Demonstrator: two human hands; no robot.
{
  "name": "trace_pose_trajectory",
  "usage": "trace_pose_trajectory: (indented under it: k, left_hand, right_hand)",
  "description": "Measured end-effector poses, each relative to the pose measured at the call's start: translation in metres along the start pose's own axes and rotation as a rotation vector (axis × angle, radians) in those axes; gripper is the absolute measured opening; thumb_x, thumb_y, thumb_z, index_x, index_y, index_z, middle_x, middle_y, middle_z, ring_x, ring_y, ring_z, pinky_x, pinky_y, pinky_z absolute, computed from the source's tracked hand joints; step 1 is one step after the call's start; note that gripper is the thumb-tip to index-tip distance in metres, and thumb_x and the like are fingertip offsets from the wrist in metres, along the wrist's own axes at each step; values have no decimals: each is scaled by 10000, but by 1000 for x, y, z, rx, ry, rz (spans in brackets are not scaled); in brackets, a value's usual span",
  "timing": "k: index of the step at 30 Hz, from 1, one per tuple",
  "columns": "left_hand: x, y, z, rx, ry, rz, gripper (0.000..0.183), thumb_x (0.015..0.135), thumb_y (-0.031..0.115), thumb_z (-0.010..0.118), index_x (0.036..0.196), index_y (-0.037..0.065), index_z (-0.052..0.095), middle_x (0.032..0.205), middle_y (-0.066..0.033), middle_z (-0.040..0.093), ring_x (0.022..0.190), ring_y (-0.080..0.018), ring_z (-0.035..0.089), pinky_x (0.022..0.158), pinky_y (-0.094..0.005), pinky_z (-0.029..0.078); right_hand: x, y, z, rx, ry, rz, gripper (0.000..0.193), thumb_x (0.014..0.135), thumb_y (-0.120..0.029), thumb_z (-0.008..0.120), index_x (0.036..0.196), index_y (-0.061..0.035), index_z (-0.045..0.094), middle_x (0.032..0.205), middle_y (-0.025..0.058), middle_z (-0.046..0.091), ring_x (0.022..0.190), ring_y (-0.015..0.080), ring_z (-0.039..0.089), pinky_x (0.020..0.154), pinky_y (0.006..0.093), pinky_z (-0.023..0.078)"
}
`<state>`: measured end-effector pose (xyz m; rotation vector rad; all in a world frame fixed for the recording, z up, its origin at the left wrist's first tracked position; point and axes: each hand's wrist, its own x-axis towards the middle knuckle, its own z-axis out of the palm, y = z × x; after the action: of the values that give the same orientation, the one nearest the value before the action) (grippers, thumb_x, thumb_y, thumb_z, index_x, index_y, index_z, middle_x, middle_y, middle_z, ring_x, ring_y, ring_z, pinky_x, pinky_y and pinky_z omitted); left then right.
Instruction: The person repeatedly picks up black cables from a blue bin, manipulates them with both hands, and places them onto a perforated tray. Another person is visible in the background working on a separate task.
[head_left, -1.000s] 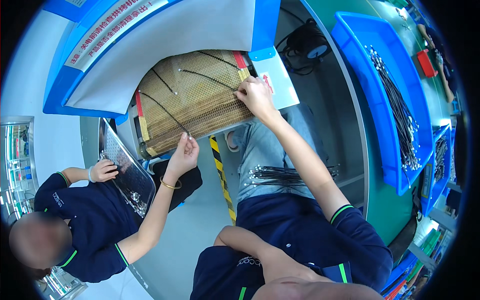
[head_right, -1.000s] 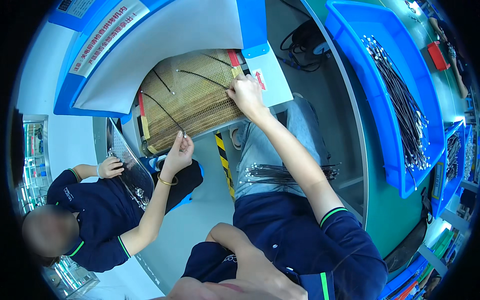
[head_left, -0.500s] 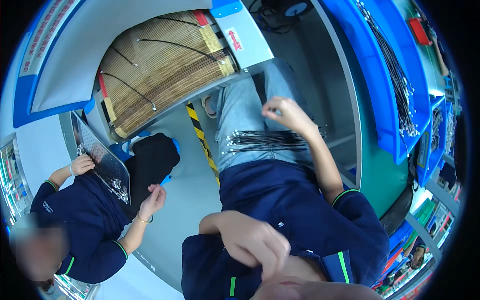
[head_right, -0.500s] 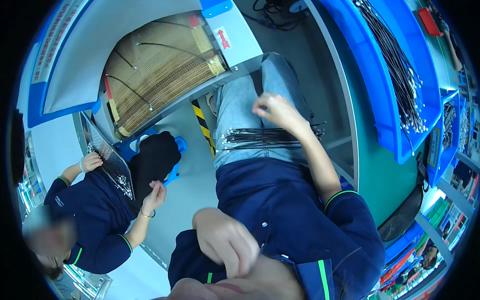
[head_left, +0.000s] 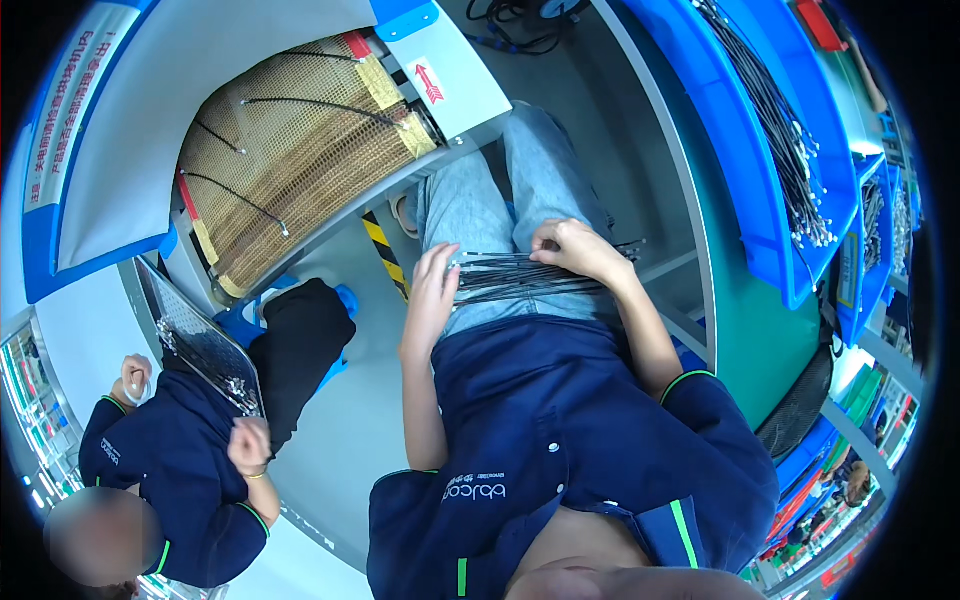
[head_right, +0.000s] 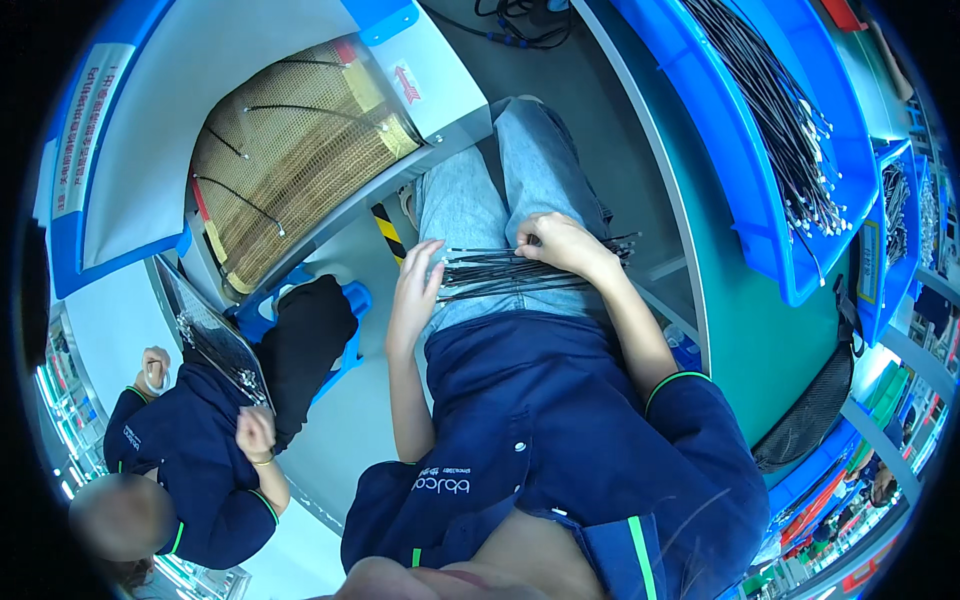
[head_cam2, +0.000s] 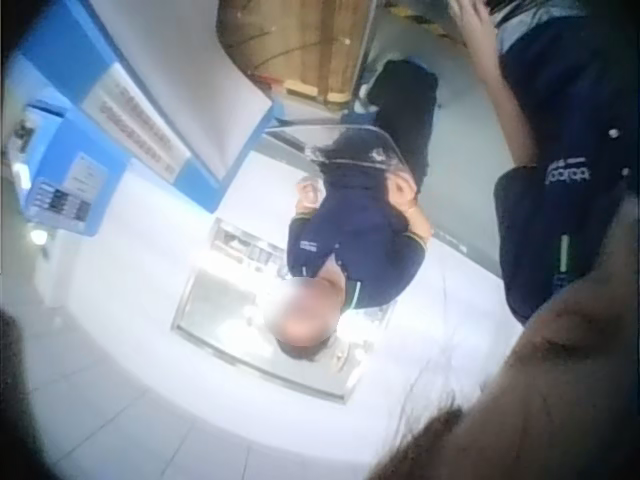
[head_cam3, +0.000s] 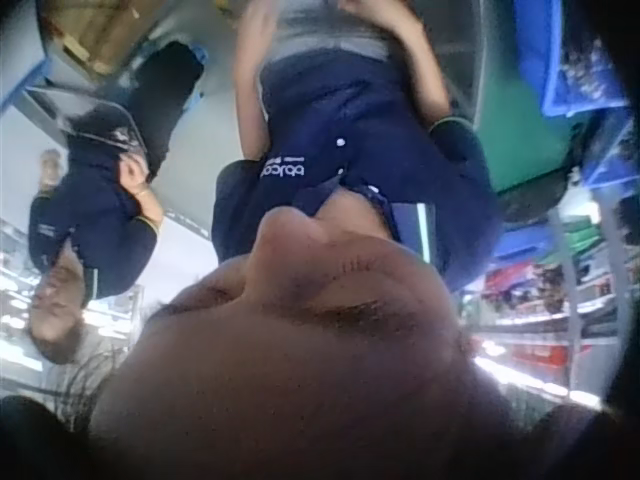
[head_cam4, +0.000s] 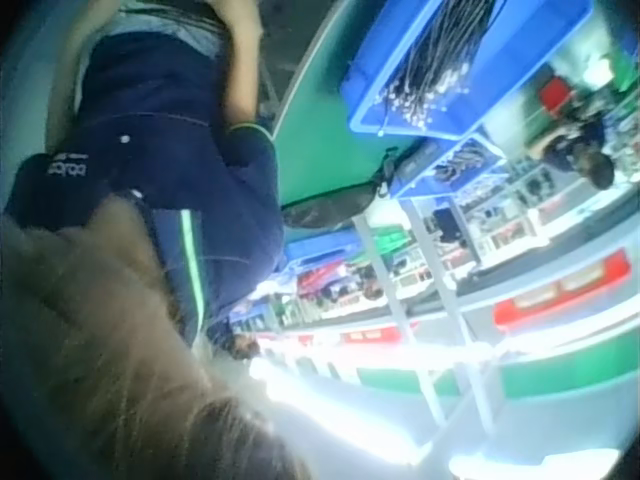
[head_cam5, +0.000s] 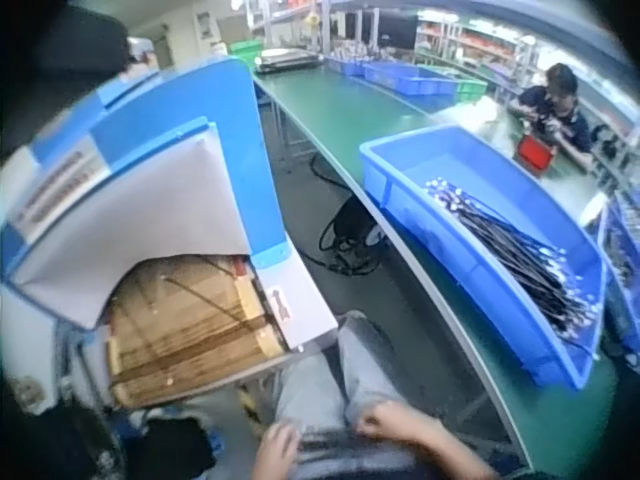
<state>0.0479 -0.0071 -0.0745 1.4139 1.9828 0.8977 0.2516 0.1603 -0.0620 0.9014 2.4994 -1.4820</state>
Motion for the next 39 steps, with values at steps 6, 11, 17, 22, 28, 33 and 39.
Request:
trace_pose_trajectory:
  k: [6, 11, 17, 22, 28, 33, 39]
  left_hand:
    - [0, -3, 8, -201, -150, -196, 279, 881, 118, 607, 1139, 25, 556, 1087, -159, 576, 946, -307, 599, 789, -376, 494]
    - [11, 18, 2, -125, 93, -95, 201, 841, 93, 657, 1016, 9, 607, 928, -148, 630, 811, -291, 627, 706, -363, 498]
    - [16, 19, 0, -123, 24, -18, 115, 832, 90, 667, 918, 16, 646, 824, -123, 648, 732, -266, 631, 658, -348, 492]
    - [18, 21, -5, -27, -10, 110, 117, 829, 85, 680, 919, 18, 650, 799, -109, 637, 667, -206, 626, 605, -314, 493]
    - [18, 17, -6, -5, -13, 89, 108, 828, 66, 673, 920, 17, 646, 807, -105, 626, 684, -200, 622, 617, -313, 491]
    - [18, 25, -12, -141, -63, 74, 136, 838, 83, 654, 963, 34, 639, 891, -113, 624, 781, -282, 622, 680, -360, 484]
    - [16, 26, -5, -140, -25, 71, 126, 838, 58, 649, 958, 21, 637, 850, -102, 614, 733, -265, 615, 653, -349, 485]
  right_hand:
    - [-8, -7, -9, 116, -23, -7, 165, 833, -171, 642, 864, -14, 599, 847, 139, 647, 791, 305, 622, 717, 384, 470]
    - [-9, -24, -21, 123, -13, 0, 155, 849, -174, 626, 860, -22, 597, 826, 133, 638, 783, 297, 617, 700, 378, 470]
    - [1, -36, -11, 106, 141, -207, 171, 818, -162, 656, 956, -66, 623, 912, 116, 638, 829, 313, 628, 733, 402, 487]
    - [11, -39, -2, -48, 188, -280, 145, 820, -159, 654, 936, -73, 657, 900, 82, 639, 790, 299, 633, 698, 384, 504]
    - [7, -32, -12, -87, 279, -380, 115, 830, -173, 636, 887, -77, 663, 836, 66, 618, 774, 271, 624, 680, 375, 504]
    - [6, -31, -17, -125, 286, -495, 112, 825, -158, 625, 899, -85, 667, 854, 37, 611, 781, 231, 625, 676, 352, 510]
    - [5, -27, -16, -214, 301, -570, 149, 790, -148, 631, 925, -95, 662, 881, 22, 597, 776, 216, 627, 659, 330, 519]
